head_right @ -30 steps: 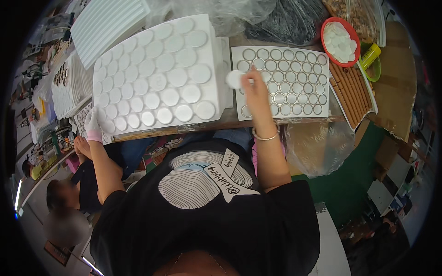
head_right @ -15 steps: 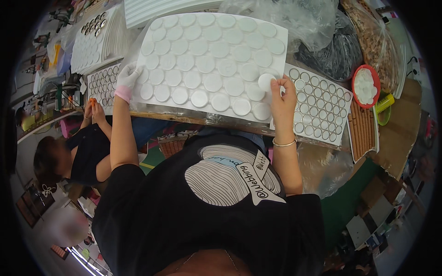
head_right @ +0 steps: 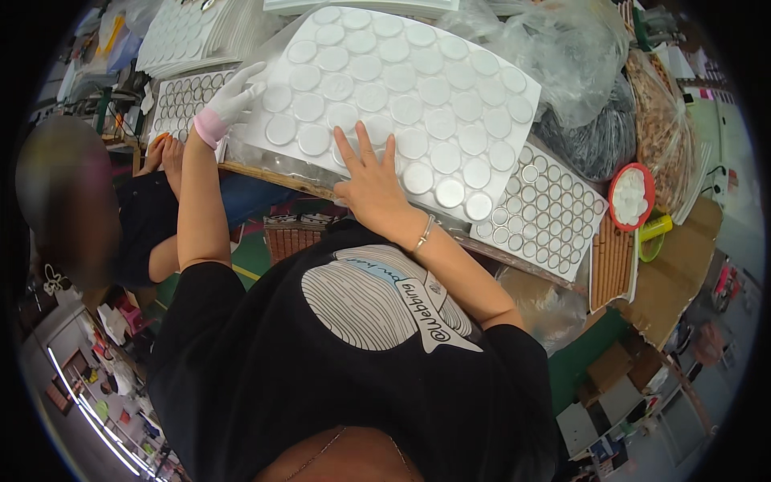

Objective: Manually placing circular components into a plastic organizer tray.

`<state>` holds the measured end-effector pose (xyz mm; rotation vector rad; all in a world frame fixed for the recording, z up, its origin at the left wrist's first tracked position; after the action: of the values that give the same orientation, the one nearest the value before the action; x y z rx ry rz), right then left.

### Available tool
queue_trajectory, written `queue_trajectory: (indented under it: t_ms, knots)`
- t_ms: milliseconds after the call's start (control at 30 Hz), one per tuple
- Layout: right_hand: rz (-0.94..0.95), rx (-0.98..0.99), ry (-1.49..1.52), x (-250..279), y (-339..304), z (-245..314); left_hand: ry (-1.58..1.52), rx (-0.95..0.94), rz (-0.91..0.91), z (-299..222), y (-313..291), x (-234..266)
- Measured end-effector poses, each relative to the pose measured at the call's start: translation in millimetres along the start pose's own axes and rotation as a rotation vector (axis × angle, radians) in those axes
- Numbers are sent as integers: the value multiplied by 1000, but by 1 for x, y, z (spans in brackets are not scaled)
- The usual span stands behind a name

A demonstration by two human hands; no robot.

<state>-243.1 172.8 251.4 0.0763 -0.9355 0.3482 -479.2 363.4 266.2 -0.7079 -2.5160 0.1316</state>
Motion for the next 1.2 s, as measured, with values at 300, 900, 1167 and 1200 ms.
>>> queue_trajectory:
  t_ms: [300,900,1167,1200]
  knots:
    - [-98,-50,-190,-25,12,-2,-57,-5,152,40,4,5]
    - [-218,-396,360,12,23,-7,302,-397,-666,87,-46,-83]
    - [-130,-541,880,30,37,-16,185,-398,-561,85,-54,-93]
    - [-134,-533,886,29,39,-16,39,-352,-714,96,-63,-89]
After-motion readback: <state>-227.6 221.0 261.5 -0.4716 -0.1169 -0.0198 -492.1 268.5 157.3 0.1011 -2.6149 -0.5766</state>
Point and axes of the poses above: each hand's wrist, its own y-axis towards the middle knuckle, its own x-axis out of the back of the hand, z = x × y, the point moved 2 cm from there along y, towards the middle knuckle, and after that the axes turned 13 degrees about -x, right-handed, at the moved point
